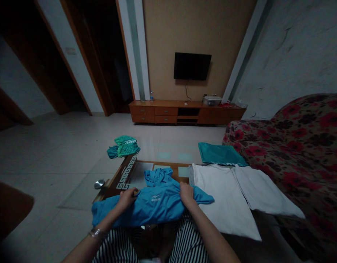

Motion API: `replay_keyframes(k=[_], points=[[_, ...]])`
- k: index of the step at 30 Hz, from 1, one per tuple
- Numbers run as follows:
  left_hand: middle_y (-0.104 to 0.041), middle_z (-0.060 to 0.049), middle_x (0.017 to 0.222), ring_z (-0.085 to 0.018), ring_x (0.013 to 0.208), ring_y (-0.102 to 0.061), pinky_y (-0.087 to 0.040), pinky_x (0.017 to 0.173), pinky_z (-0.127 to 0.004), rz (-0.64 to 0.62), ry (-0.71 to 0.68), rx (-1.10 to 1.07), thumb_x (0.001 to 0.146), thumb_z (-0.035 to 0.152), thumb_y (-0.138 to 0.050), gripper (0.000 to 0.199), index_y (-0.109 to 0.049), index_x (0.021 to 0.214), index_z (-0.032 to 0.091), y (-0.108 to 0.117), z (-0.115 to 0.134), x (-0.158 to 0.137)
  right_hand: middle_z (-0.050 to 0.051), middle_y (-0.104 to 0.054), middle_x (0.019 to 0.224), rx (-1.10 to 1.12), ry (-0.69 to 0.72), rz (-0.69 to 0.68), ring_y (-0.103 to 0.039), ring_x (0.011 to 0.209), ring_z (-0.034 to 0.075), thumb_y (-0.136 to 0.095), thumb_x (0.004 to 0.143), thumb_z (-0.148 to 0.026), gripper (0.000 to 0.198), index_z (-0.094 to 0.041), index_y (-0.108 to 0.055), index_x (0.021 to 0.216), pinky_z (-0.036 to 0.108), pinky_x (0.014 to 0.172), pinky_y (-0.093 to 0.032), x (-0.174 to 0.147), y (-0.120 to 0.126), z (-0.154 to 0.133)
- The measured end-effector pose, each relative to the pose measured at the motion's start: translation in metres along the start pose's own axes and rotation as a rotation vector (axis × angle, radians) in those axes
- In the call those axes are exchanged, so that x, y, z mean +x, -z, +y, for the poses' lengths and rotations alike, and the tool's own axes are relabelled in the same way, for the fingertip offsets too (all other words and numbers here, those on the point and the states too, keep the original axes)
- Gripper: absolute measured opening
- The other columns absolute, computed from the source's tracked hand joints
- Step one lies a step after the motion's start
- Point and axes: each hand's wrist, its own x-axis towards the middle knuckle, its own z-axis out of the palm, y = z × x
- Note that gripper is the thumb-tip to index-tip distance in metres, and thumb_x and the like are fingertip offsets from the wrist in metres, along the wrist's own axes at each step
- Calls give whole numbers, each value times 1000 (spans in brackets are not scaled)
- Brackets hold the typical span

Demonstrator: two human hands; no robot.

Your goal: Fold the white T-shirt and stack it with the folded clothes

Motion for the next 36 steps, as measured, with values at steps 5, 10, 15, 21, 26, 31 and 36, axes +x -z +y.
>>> replay_keyframes(k=[5,10,15,21,26,31,36], points=[[-64,-3,83,-24,89,-59,-41,76,-29,-134,-18,-86,55,9,-57,17,-53,70,18,23,0,10,6,-66,89,242,106,11,-60,87,20,-58,71,-16,12,-17,-63,82,28,78,-42,-9,33,16],[-53,4,69,-16,70,-52,-39,62,-23,-145,-143,-417,59,23,-60,17,-45,67,20,101,9,-8,-2,-56,72,701,225,119,-52,70,16,-55,76,-30,10,-20,-55,77,25,65,-40,-34,120,11],[-48,4,59,-13,57,-43,-31,52,-22,-32,-96,-588,55,35,-70,25,-52,63,20,218,28,-51,0,-60,79,527,463,-188,-53,73,17,-66,71,-31,16,-21,-61,82,25,63,-37,-67,197,10],[-50,4,57,-13,57,-45,-32,53,-22,193,-219,-210,60,42,-72,24,-63,67,21,332,46,-54,2,-63,76,181,471,58,-54,74,18,-58,63,-15,11,-21,-62,71,25,66,-34,-27,216,29],[-61,0,71,-13,69,-50,-33,63,-20,445,-256,362,72,30,-69,16,-65,69,15,368,87,18,-1,-60,63,379,203,345,-53,62,15,-53,56,-13,11,-18,-59,64,22,59,-36,42,229,36],[-68,-11,93,-18,85,-58,-38,72,-24,615,-168,406,78,27,-62,22,-71,85,8,399,163,81,3,-64,70,473,77,651,-55,65,16,-47,67,-17,23,-13,-67,78,26,66,-43,75,334,41],[-68,-15,100,-19,97,-60,-39,81,-28,917,-262,-11,87,37,-54,50,-65,103,-9,471,233,95,6,-68,93,270,277,1319,-61,85,17,-46,85,-20,28,-13,-67,102,29,80,-44,26,494,38]])
